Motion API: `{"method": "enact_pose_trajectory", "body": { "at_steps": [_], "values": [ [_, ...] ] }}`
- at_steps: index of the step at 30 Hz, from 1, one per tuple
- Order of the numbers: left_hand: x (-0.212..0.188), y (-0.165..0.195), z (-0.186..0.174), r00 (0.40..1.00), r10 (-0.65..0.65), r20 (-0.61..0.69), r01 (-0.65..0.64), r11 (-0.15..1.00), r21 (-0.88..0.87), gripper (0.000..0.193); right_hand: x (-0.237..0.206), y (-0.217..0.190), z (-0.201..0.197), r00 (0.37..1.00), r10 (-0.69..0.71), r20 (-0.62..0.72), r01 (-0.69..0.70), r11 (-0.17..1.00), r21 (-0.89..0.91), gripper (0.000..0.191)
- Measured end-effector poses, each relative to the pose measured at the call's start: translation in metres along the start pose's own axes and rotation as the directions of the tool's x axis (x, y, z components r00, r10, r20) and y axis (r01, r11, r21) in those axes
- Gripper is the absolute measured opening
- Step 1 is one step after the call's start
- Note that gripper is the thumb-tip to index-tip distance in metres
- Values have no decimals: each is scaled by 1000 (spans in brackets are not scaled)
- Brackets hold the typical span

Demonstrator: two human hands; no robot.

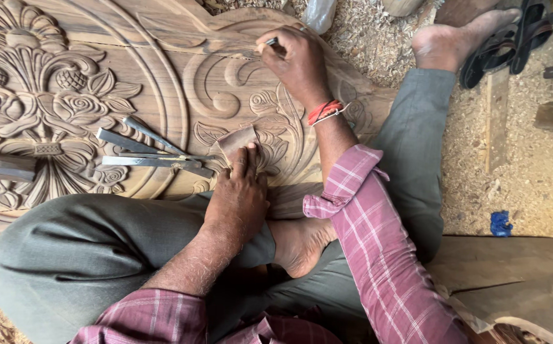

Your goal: The person is carving intricate floral patterns into a large wooden panel using a chisel and mallet. They are sitting on the floor and working on the wood piece placed between their legs.

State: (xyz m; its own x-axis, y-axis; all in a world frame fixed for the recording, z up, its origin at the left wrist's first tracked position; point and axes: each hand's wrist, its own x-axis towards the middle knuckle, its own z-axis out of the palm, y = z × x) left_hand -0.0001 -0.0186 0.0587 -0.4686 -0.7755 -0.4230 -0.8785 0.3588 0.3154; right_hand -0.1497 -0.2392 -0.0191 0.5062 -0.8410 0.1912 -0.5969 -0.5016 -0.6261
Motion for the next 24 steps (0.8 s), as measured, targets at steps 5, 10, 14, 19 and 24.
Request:
{"method": "enact_pose_trajectory", "body": {
  "at_steps": [5, 10, 14, 19, 24],
  "values": [
    [1, 0, 0, 1000, -8, 24, 7, 1000, 22, 63, -14, 13, -17, 998, 50, -48, -48, 998, 35, 4],
    [1, -1, 0, 1000, -6, 28, 4, 999, 47, 64, -34, 23, -28, 987, 135, -88, -129, 989, 69, 6],
    [1, -1, -1, 999, -3, 48, 0, 998, 61, 64, -46, 26, -32, 976, 189, -111, -182, 981, 68, 9],
    [0, -2, -3, 999, 0, 45, -2, 999, 52, 64, -58, 27, -35, 972, 187, -144, -180, 982, 58, 9],
    [0, -2, -3, 999, 1, 51, -4, 999, 54, 65, -71, 26, -37, 955, 233, -183, -217, 971, 105, 8]
  ]
}}
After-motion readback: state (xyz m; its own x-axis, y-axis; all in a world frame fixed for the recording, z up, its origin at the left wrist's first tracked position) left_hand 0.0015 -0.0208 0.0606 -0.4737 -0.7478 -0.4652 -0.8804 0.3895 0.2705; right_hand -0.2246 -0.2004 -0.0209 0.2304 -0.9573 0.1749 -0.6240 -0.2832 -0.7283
